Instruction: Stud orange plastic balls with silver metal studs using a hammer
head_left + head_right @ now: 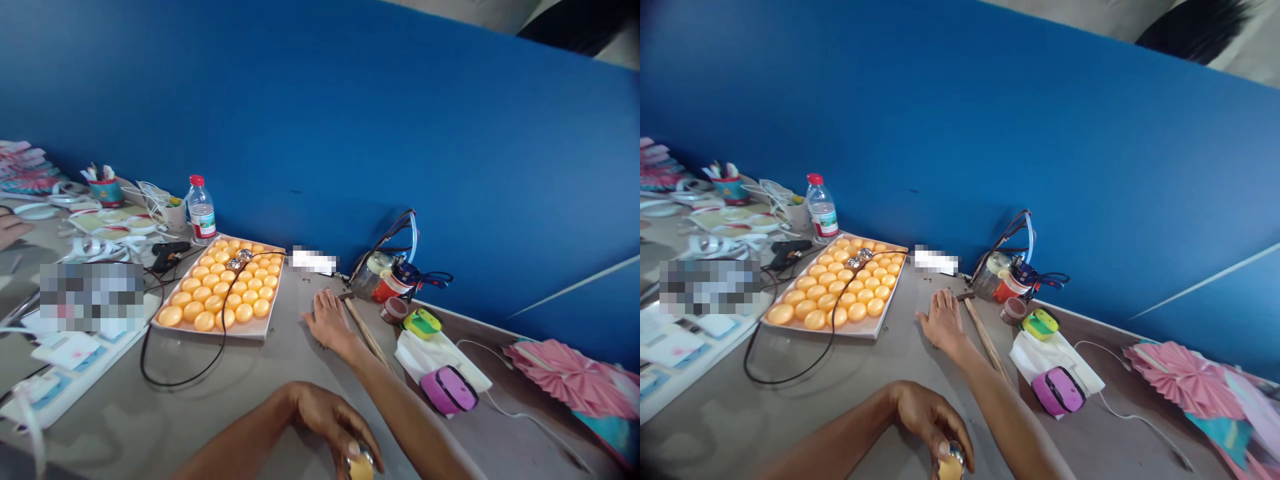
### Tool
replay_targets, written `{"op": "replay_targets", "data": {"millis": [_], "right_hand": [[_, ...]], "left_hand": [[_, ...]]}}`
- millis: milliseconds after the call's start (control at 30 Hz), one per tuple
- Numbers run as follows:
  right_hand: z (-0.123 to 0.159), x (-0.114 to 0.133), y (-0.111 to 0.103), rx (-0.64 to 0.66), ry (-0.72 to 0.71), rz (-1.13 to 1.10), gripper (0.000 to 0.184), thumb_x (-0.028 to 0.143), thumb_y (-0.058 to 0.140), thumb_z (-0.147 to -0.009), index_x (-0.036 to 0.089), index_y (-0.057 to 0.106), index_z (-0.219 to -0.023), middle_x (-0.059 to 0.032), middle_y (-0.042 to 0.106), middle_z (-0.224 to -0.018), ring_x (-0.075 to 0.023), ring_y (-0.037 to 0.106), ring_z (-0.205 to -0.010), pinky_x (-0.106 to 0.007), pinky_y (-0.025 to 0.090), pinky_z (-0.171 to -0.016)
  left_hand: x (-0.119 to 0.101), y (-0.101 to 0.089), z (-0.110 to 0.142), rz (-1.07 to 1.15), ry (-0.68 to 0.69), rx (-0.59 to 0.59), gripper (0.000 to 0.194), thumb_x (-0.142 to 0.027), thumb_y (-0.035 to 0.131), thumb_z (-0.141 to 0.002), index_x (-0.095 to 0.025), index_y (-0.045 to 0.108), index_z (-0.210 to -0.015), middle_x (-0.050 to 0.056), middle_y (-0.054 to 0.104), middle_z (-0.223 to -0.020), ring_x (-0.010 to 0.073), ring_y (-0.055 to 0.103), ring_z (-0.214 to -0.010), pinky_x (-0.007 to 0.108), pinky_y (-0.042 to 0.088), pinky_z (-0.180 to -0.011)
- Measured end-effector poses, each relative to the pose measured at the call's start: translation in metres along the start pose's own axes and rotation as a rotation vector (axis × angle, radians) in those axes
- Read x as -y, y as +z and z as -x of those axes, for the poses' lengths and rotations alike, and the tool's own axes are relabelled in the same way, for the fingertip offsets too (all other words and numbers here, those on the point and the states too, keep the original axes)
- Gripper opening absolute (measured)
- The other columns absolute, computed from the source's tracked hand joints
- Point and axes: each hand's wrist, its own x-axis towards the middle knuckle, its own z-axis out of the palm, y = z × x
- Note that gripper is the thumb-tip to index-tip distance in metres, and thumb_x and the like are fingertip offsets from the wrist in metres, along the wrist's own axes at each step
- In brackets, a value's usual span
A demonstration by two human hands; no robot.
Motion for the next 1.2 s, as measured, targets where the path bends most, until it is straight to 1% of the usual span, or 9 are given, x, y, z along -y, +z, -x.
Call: {"op": "replay_targets", "data": {"millis": [100, 200, 500, 633, 700, 867, 967, 1100, 1200], "right_hand": [[-0.014, 0.000, -0.005, 0.024, 0.001, -0.040, 0.061, 0.049, 0.031, -0.088, 0.006, 0.041, -0.129, -0.0190, 0.039, -0.136, -0.0284, 0.032, -0.126, -0.040, 0.024, -0.101], [-0.015, 0.000, -0.002, 0.024, 0.002, -0.039, 0.056, 0.046, 0.033, -0.088, 0.006, 0.047, -0.124, -0.0187, 0.045, -0.130, -0.0278, 0.036, -0.122, -0.039, 0.028, -0.099], [0.047, -0.019, 0.009, -0.078, -0.074, -0.068, 0.051, 0.043, 0.033, -0.088, 0.011, 0.045, -0.127, -0.0133, 0.045, -0.132, -0.0271, 0.033, -0.125, -0.040, 0.025, -0.104], [0.068, -0.033, 0.019, -0.169, 0.037, -0.110, 0.059, 0.042, 0.031, -0.089, 0.004, 0.032, -0.134, -0.0187, 0.037, -0.137, -0.0283, 0.028, -0.129, -0.044, 0.025, -0.104], [0.073, -0.035, 0.026, -0.154, 0.098, -0.117, 0.066, 0.044, 0.033, -0.087, 0.000, 0.026, -0.136, -0.0218, 0.033, -0.138, -0.0303, 0.027, -0.130, -0.046, 0.025, -0.104], [0.060, -0.018, 0.033, -0.094, 0.124, -0.116, 0.081, 0.052, 0.038, -0.083, 0.001, 0.013, -0.140, -0.0223, 0.023, -0.143, -0.0333, 0.020, -0.132, -0.047, 0.022, -0.104], [0.041, -0.003, 0.034, -0.090, 0.119, -0.127, 0.082, 0.055, 0.037, -0.082, 0.001, 0.013, -0.140, -0.0226, 0.024, -0.143, -0.0328, 0.019, -0.133, -0.047, 0.020, -0.105], [0.024, 0.001, 0.035, -0.174, 0.154, -0.156, 0.073, 0.049, 0.035, -0.085, 0.000, 0.022, -0.137, -0.0241, 0.031, -0.139, -0.0329, 0.025, -0.130, -0.047, 0.023, -0.104], [0.019, -0.007, 0.037, -0.270, 0.103, -0.193, 0.065, 0.044, 0.036, -0.086, 0.002, 0.028, -0.135, -0.0226, 0.034, -0.137, -0.0306, 0.028, -0.129, -0.046, 0.026, -0.102]], "left_hand": [[-0.002, 0.002, 0.004, -0.005, 0.017, -0.058, 0.057, -0.039, 0.065, -0.071, -0.011, 0.053, -0.119, 0.004, 0.061, -0.084, 0.0179, 0.064, -0.066, 0.032, 0.051, -0.065], [-0.006, 0.005, 0.008, -0.019, 0.046, -0.129, 0.056, -0.040, 0.064, -0.071, -0.011, 0.054, -0.117, 0.004, 0.061, -0.083, 0.0183, 0.064, -0.067, 0.034, 0.050, -0.067], [-0.007, 0.004, 0.004, 0.038, 0.074, -0.113, 0.053, -0.037, 0.064, -0.072, -0.014, 0.054, -0.118, 0.003, 0.061, -0.085, 0.0169, 0.064, -0.065, 0.033, 0.050, -0.066], [-0.008, 0.006, 0.005, 0.064, 0.087, -0.140, 0.055, -0.039, 0.066, -0.070, -0.013, 0.055, -0.117, 0.004, 0.061, -0.084, 0.0177, 0.064, -0.066, 0.033, 0.050, -0.066], [-0.010, 0.007, 0.006, 0.050, 0.091, -0.164, 0.056, -0.041, 0.066, -0.070, -0.013, 0.055, -0.117, 0.005, 0.061, -0.084, 0.0184, 0.064, -0.067, 0.034, 0.050, -0.066], [-0.014, 0.010, 0.007, -0.005, 0.099, -0.193, 0.056, -0.042, 0.066, -0.069, -0.011, 0.056, -0.115, 0.004, 0.062, -0.080, 0.0193, 0.064, -0.069, 0.035, 0.050, -0.067], [-0.014, 0.011, 0.007, 0.026, 0.108, -0.197, 0.055, -0.041, 0.065, -0.070, -0.012, 0.055, -0.116, 0.004, 0.061, -0.081, 0.0186, 0.064, -0.067, 0.035, 0.050, -0.066], [-0.013, 0.011, 0.007, 0.049, 0.122, -0.195, 0.054, -0.040, 0.065, -0.070, -0.013, 0.055, -0.116, 0.004, 0.061, -0.082, 0.0185, 0.064, -0.065, 0.035, 0.050, -0.064], [-0.015, 0.011, 0.007, 0.078, 0.137, -0.209, 0.053, -0.040, 0.067, -0.069, -0.013, 0.058, -0.114, 0.004, 0.061, -0.078, 0.0182, 0.063, -0.063, 0.035, 0.050, -0.063]]}}
